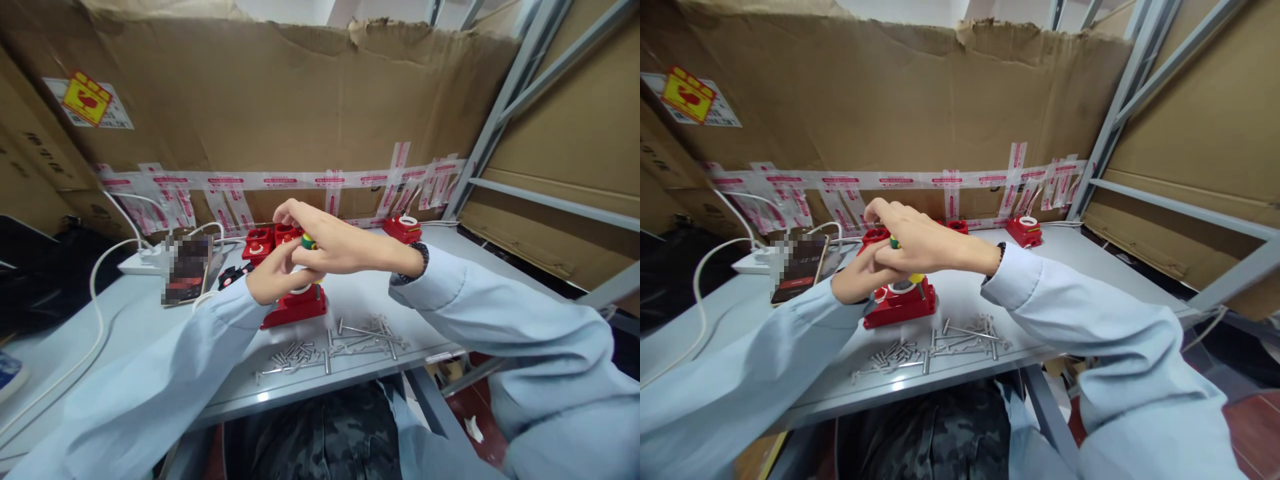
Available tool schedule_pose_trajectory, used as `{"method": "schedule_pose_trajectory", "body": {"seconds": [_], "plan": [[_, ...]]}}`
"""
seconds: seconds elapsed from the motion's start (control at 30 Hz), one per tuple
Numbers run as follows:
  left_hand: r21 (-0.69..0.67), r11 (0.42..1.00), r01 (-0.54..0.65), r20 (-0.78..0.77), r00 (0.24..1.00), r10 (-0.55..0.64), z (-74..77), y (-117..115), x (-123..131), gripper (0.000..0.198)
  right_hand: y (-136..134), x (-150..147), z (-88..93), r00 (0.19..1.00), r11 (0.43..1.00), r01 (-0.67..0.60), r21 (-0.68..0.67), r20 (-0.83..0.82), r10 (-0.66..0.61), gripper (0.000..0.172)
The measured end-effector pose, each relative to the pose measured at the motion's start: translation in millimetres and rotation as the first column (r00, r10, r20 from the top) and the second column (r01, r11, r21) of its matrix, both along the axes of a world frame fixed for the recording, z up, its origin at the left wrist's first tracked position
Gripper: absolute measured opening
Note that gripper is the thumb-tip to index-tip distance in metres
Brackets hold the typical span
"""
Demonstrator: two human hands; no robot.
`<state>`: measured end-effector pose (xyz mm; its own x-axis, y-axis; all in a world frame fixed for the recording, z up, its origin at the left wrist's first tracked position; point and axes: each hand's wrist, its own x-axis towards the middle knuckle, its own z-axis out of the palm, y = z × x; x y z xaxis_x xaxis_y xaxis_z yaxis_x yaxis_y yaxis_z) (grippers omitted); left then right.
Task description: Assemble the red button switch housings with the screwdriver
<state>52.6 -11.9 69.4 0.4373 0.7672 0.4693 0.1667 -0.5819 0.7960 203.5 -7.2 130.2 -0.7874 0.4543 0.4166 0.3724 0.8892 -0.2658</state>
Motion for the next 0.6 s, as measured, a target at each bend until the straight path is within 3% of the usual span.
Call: {"method": "schedule_pose_trajectory", "body": {"seconds": [0.13, 0.33, 0.5, 0.6], "plan": [[-0.093, 0.991, 0.098, 0.006, 0.995, -0.098, 4.6, 0.5, -7.0, 0.043, -4.4, 2.4, -2.1, 0.999, 1.0, -0.008, -0.022, -0.045, 0.007, 0.038], [0.034, 0.999, -0.039, 0.157, 0.987, 0.033, -4.8, 9.8, 0.4, 0.047, -3.1, 3.7, -19.5, 0.98, 0.996, 0.061, 0.069, -0.192, -0.047, 0.032], [-0.052, 0.985, 0.162, 0.089, 0.984, -0.157, -7.2, 8.3, -3.5, 0.028, 6.6, 6.6, -29.1, 0.958, 0.988, 0.088, 0.127, -0.284, -0.048, 0.026], [-0.047, 0.994, 0.103, 0.079, 0.992, -0.099, -7.1, 10.8, -4.3, 0.032, 7.3, 8.7, -27.2, 0.964, 0.981, 0.13, 0.141, -0.25, -0.092, 0.024]]}}
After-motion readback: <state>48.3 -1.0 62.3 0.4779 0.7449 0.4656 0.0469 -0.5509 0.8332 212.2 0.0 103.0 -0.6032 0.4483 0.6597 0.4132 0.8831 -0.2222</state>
